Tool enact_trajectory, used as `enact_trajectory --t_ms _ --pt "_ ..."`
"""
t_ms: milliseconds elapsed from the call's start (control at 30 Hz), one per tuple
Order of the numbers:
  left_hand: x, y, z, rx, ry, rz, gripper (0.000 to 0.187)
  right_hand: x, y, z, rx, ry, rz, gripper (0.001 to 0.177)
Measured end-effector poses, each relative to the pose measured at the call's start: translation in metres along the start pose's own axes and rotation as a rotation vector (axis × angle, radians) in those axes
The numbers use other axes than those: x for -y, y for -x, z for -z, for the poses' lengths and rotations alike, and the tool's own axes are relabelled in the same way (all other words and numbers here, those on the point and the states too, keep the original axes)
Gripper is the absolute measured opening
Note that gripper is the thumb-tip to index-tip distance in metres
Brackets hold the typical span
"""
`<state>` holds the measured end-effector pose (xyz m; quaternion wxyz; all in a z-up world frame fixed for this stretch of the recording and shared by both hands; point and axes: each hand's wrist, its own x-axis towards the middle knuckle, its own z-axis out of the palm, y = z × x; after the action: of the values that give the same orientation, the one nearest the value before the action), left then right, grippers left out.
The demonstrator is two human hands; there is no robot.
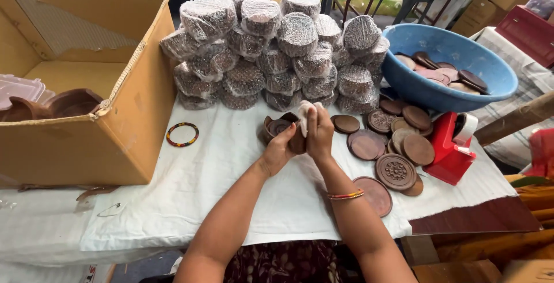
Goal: The person wipes small wooden bowls and round wooden coasters with a white cloth. They handle the items one at a time, turning them over to clean different sides, and place some of the cleaned items into a blue basin.
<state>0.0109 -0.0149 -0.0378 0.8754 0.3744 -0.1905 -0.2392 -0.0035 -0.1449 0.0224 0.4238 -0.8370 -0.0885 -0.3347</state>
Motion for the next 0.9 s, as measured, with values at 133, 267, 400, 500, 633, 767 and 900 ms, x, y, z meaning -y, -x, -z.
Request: enact_trajectory --t_ms 133,267,400,500,633,767,900 --pt "-0.012 0.007 -0.020 0.021 0.055 -0.008 0.059 -0.008 -0.003 -0.010 -0.042 -0.083 0.006 0.044" --pt "-0.047 0.024 -0.043 -0.062 0.126 -0.095 0.068 0.011 0.017 -0.029 0.011 0.226 0.328 0.049" --pt "-0.048 0.022 -0.035 -0.034 0.308 -0.222 0.085 0.031 0.024 -0.030 0.154 0.321 0.499 0.056" --pt "-0.035 0.020 -0.028 -0.037 0.242 -0.184 0.088 0.022 0.019 -0.025 0.091 0.307 0.435 0.049" --pt "-0.026 0.011 -0.024 0.020 0.126 -0.114 0.078 -0.007 0.004 -0.014 -0.040 -0.050 0.116 0.044" --pt "-0.038 0.017 -0.031 0.031 0.160 -0.175 0.065 -0.001 0.007 -0.017 -0.112 -0.108 0.100 0.044" --pt "-0.047 0.020 -0.029 -0.028 0.284 -0.210 0.062 0.026 0.022 -0.026 0.084 0.139 0.334 0.056"
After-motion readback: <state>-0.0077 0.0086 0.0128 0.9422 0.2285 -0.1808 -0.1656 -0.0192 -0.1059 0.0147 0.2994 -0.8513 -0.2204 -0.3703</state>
